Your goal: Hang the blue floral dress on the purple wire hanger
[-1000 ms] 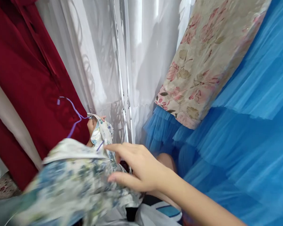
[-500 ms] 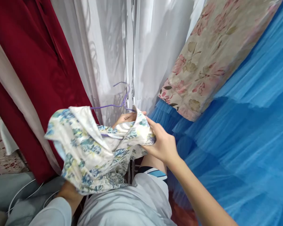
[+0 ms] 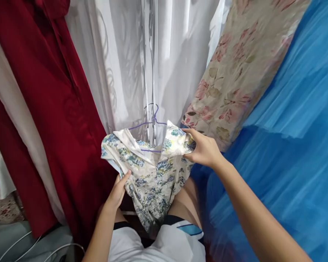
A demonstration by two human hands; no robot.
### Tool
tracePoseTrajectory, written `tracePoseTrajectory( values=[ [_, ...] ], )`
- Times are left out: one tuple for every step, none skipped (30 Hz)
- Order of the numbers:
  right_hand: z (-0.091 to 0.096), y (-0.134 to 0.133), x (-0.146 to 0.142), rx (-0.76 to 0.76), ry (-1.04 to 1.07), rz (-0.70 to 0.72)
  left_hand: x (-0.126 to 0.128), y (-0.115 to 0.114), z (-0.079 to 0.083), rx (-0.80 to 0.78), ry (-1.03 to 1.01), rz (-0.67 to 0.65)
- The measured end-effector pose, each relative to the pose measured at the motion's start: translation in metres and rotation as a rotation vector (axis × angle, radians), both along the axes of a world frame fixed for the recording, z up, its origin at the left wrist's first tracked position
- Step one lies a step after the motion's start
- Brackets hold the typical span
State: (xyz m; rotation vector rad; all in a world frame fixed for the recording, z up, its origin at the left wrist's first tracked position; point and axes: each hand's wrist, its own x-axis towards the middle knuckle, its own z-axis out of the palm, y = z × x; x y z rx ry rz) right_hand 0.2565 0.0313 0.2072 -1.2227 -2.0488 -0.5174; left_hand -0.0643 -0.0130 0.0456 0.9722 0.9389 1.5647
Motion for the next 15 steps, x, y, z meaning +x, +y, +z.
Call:
tracePoseTrajectory(
  values=[
    [-0.003, -0.001, 0.002, -0.008, -0.002, 0.021, 0.004, -0.002, -0.006, -0.02, 0.001, 0.007],
    [-0.005, -0.003, 0.004, -0.021, -0.011, 0.045, 0.008, -0.003, -0.01, -0.041, 0.0, 0.02],
    [-0.007, -0.006, 0.006, -0.027, -0.023, 0.068, 0.012, -0.003, -0.013, -0.059, 0.001, 0.035],
    [-0.01, -0.01, 0.006, -0.02, -0.032, 0.089, 0.015, -0.004, -0.015, -0.07, 0.007, 0.051],
    [-0.015, -0.017, 0.004, 0.005, -0.023, 0.103, 0.018, -0.004, -0.016, -0.073, 0.02, 0.064],
    [-0.022, -0.025, -0.001, 0.045, 0.016, 0.11, 0.02, -0.005, -0.018, -0.066, 0.036, 0.071],
    [-0.033, -0.035, -0.008, 0.095, 0.098, 0.109, 0.021, -0.007, -0.02, -0.05, 0.053, 0.077],
    [-0.047, -0.047, -0.018, 0.148, 0.225, 0.102, 0.022, -0.01, -0.021, -0.028, 0.07, 0.086],
    [-0.065, -0.059, -0.031, 0.183, 0.387, 0.093, 0.022, -0.013, -0.023, -0.008, 0.086, 0.096],
    [-0.084, -0.07, -0.046, 0.202, 0.594, 0.085, 0.022, -0.016, -0.024, 0.006, 0.102, 0.111],
    [-0.105, -0.079, -0.063, 0.182, 0.801, 0.088, 0.022, -0.02, -0.024, 0.013, 0.119, 0.129],
    [-0.124, -0.085, -0.08, 0.072, 0.956, 0.126, 0.022, -0.024, -0.024, 0.016, 0.138, 0.149],
    [-0.142, -0.088, -0.097, -0.113, 1.017, 0.187, 0.022, -0.028, -0.023, 0.016, 0.159, 0.167],
    [-0.157, -0.088, -0.113, -0.303, 1.021, 0.252, 0.022, -0.032, -0.021, 0.008, 0.178, 0.196],
    [-0.167, -0.085, -0.126, -0.479, 1.005, 0.311, 0.023, -0.036, -0.019, 0.0, 0.191, 0.234]
  ],
)
